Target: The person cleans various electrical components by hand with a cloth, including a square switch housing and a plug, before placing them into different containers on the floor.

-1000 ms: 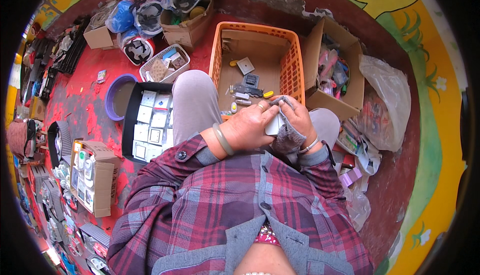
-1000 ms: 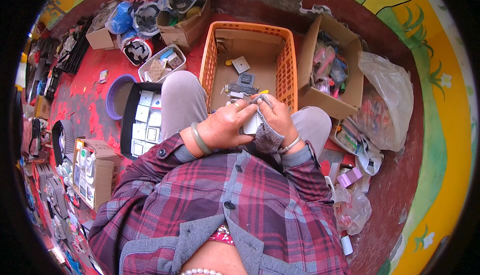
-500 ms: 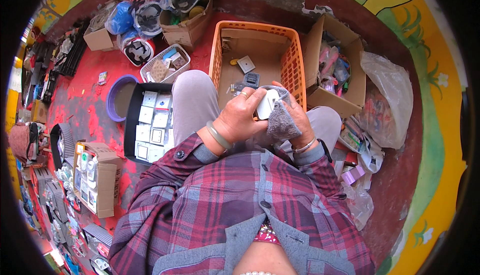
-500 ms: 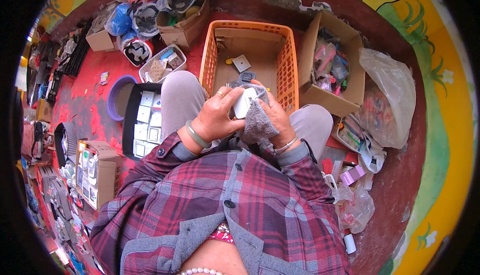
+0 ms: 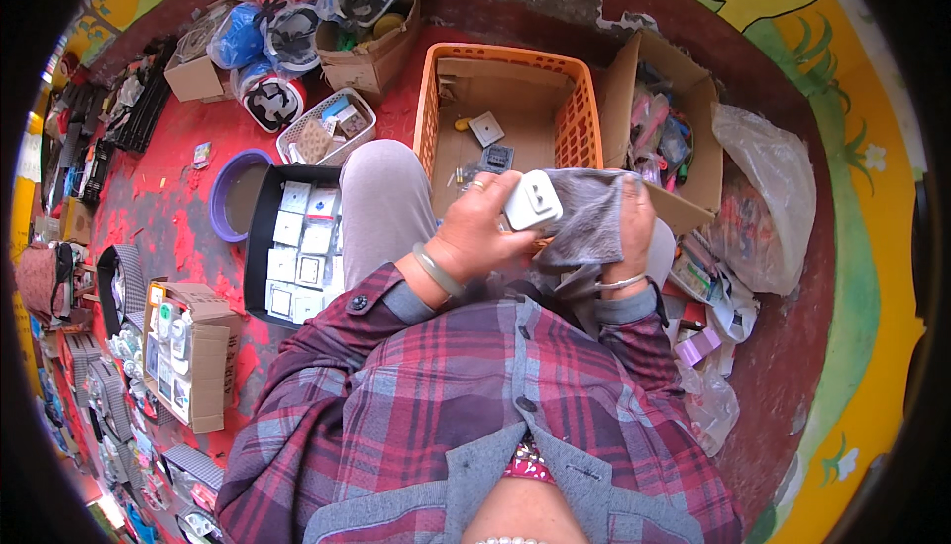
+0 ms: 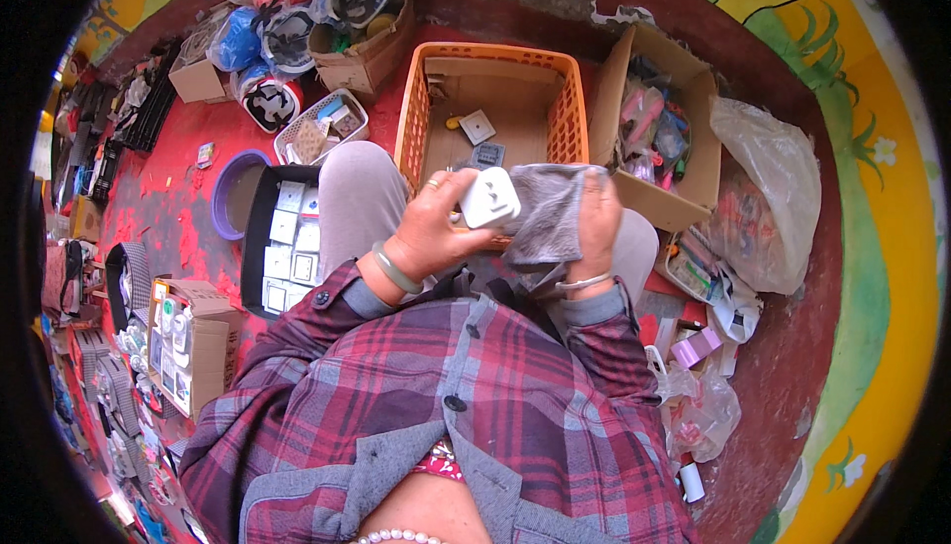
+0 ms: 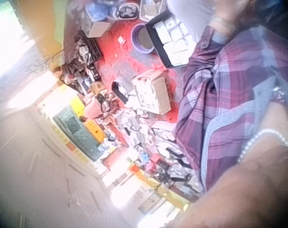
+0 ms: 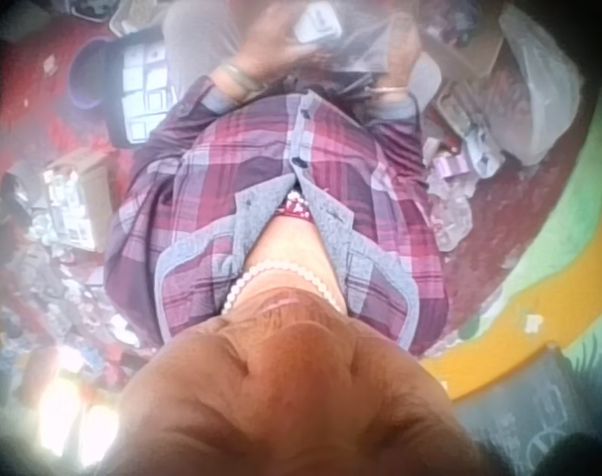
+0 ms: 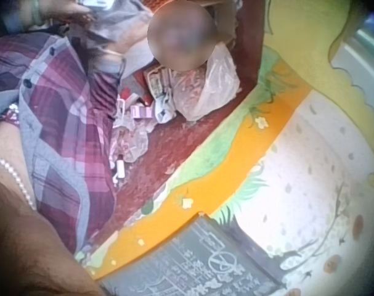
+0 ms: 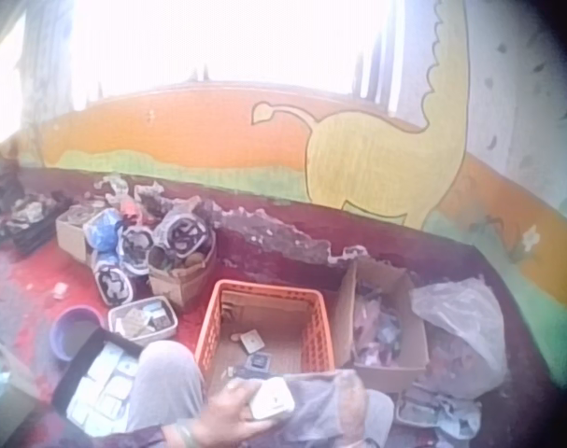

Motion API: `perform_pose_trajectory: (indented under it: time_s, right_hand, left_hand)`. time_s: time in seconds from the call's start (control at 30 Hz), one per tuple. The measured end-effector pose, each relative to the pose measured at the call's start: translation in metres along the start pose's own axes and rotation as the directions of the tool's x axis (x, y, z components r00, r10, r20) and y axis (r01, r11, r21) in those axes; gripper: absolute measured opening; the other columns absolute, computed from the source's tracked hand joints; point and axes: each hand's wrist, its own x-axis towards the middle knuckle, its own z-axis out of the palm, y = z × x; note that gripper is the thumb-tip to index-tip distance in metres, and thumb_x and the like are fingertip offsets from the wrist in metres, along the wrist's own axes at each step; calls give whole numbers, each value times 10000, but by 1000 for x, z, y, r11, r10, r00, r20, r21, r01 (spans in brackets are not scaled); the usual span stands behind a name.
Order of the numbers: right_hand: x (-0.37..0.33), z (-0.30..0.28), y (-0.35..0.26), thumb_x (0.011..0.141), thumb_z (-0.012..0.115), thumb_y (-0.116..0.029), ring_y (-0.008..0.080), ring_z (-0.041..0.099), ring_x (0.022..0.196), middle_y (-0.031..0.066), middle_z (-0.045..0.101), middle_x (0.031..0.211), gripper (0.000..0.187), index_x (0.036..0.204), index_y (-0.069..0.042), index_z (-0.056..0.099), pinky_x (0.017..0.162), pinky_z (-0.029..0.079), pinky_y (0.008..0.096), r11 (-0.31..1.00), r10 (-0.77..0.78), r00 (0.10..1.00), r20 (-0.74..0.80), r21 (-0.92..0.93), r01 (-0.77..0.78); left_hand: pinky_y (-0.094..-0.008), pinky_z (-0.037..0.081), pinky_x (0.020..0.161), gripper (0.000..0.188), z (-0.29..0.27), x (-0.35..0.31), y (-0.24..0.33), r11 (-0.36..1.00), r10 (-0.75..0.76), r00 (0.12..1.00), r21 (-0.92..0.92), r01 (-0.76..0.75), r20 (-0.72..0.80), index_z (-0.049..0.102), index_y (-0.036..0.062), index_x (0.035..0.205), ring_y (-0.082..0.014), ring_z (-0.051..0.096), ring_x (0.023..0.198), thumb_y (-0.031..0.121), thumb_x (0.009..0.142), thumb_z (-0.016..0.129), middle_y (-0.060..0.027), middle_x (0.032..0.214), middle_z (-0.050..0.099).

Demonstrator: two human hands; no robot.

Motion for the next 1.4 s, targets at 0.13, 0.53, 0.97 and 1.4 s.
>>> perform_pose_trajectory:
  time_s: [0.13,0.53,0.97,1.4]
  right_hand:
    - [6,-20,-10,996,415,-283,208,644,812,111,653,929,337,1020,6,587,720,530,329,982,89,993,-81,176,-74]
    - [-35,47,-11,960,478,-83,140,518,1111,62,538,1243,392,1347,-31,439,970,408,270,822,235,875,424,393,-412]
    - [-34,34,-4,897,561,-1,123,597,954,71,638,1068,263,1154,24,612,867,476,231,925,209,920,332,238,-296]
    - [-15,8,-1,898,585,-64,172,593,1022,80,604,1132,338,1224,2,523,902,488,301,741,459,735,499,241,-626]
  left_hand:
    - [-299,456,889,639,2,-2,-22,961,-90,996,-264,83,-16,482,13,1234,-208,552,1044,74,672,781,-106,1081,514]
    - [-320,436,913,662,12,-6,-23,958,38,992,-278,-71,-121,479,19,1252,-229,546,1061,59,664,781,-121,1136,532]
    - [-372,461,885,647,7,-3,-26,984,102,994,-140,-107,-48,513,9,1203,-331,558,1022,129,630,789,-170,1094,556]
    - [-380,418,984,777,-26,17,-21,968,244,921,-138,-211,304,340,0,1354,-364,509,1158,-54,650,664,-208,1246,506]
